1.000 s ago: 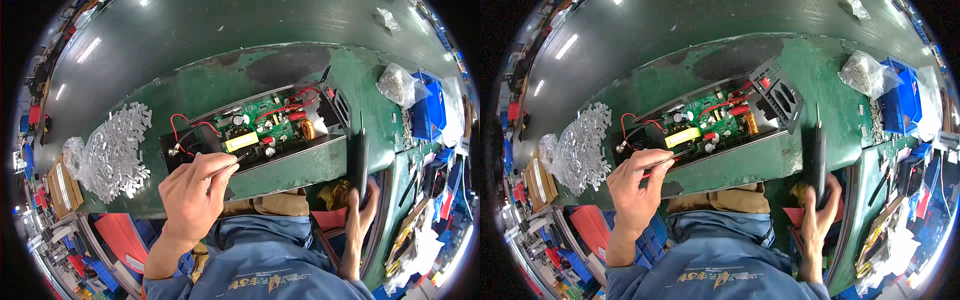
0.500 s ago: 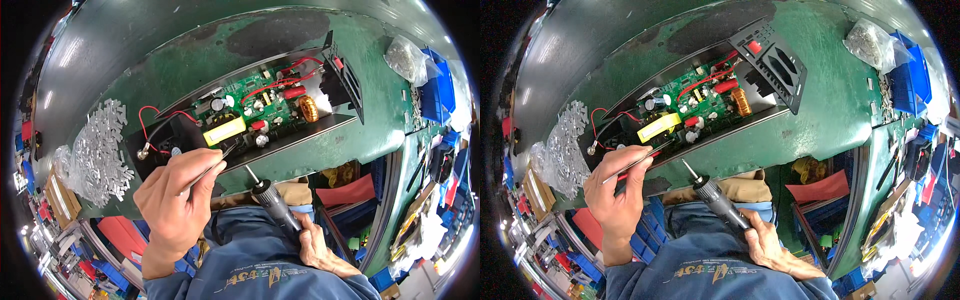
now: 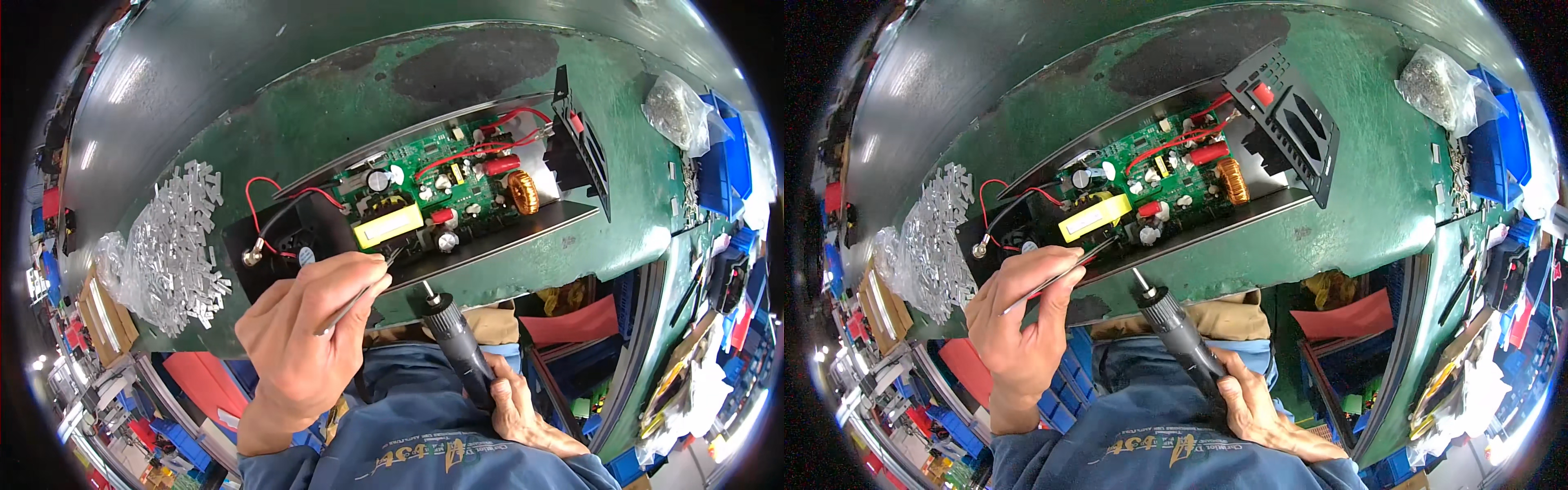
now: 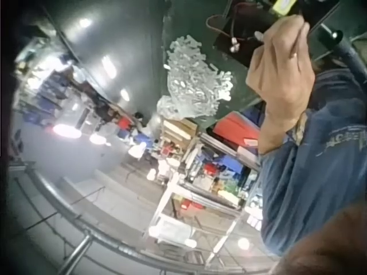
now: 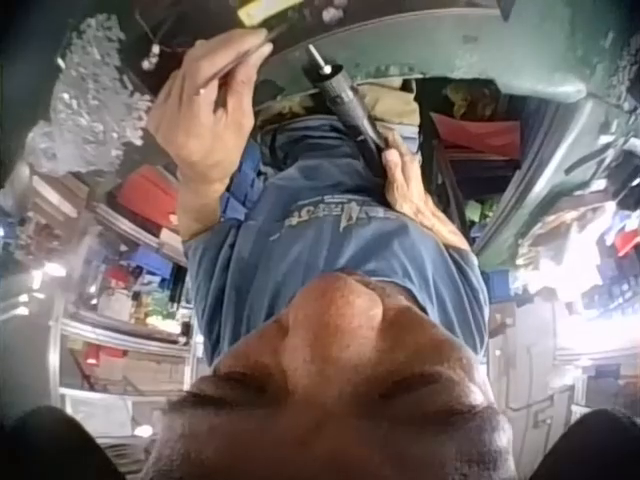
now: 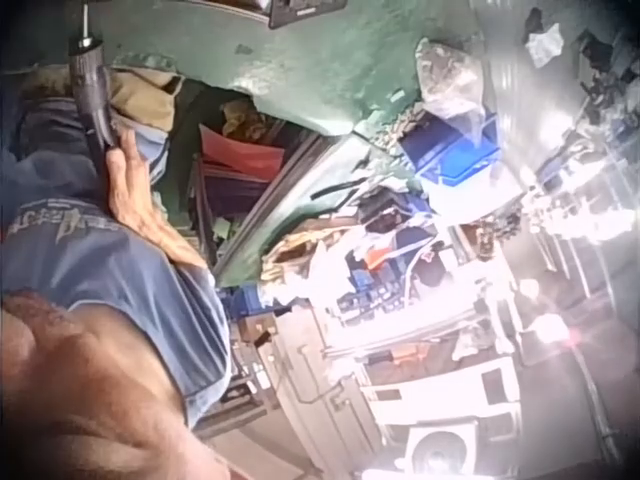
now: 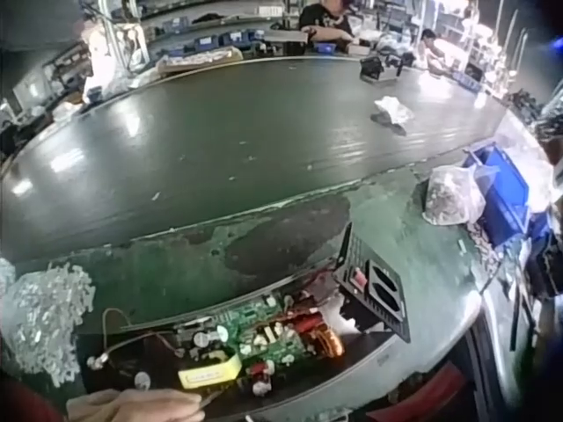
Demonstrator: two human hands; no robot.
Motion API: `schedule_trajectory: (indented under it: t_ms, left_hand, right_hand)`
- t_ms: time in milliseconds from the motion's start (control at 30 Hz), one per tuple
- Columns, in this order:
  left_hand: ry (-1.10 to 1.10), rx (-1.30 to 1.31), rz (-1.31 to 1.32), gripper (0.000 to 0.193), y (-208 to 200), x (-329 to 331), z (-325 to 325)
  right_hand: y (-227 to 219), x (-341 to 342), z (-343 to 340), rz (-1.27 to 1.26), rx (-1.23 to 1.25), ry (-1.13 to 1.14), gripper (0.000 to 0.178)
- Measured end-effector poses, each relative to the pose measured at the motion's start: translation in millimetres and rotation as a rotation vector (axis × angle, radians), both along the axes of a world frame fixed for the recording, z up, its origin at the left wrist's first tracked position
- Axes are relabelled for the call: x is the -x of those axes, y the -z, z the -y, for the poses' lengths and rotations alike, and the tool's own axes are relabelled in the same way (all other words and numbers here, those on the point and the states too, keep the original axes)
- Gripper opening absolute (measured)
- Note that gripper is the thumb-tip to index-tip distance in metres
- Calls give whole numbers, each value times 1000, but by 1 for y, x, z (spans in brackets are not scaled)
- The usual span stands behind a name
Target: Assembling components and fastening screws inside an electronic device on a production line.
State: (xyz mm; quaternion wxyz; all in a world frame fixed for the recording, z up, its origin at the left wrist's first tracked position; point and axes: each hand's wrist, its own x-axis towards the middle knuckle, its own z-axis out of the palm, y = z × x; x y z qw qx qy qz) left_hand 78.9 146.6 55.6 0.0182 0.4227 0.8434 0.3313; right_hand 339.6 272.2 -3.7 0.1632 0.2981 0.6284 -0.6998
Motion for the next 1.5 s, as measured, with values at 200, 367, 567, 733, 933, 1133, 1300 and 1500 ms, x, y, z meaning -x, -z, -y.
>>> schedule_trajectory:
  t_ms: [200, 367, 567, 733, 933, 1133, 1300, 1500]
  left_hand:
    - [26, -26, -80, 18, 8, 5, 4]
    - [26, -35, -75, 19, 8, 5, 4]
    - [28, -41, -56, 20, 5, 5, 3]
    - [27, -56, -48, 21, 7, 6, 3]
    - [5, -4, 10, 18, 1, 4, 1]
    - [11, 6, 18, 18, 0, 4, 0]
    - [17, 0, -33, 20, 1, 4, 0]
    - [3, 13, -1, 20, -1, 3, 0]
  right_hand:
    - [-3, 5, -2, 1, 152, 60, 86]
    - [1, 4, 0, -5, 215, 78, 87]
    - [3, 3, -2, 1, 225, 85, 90]
    - [3, 3, -3, 4, 234, 65, 89]
    - [5, 1, -4, 13, 237, 55, 86]
    - [7, 0, -2, 2, 266, 75, 84]
    - [5, 1, -3, 2, 270, 80, 84]
    - [2, 3, -3, -2, 307, 98, 83]
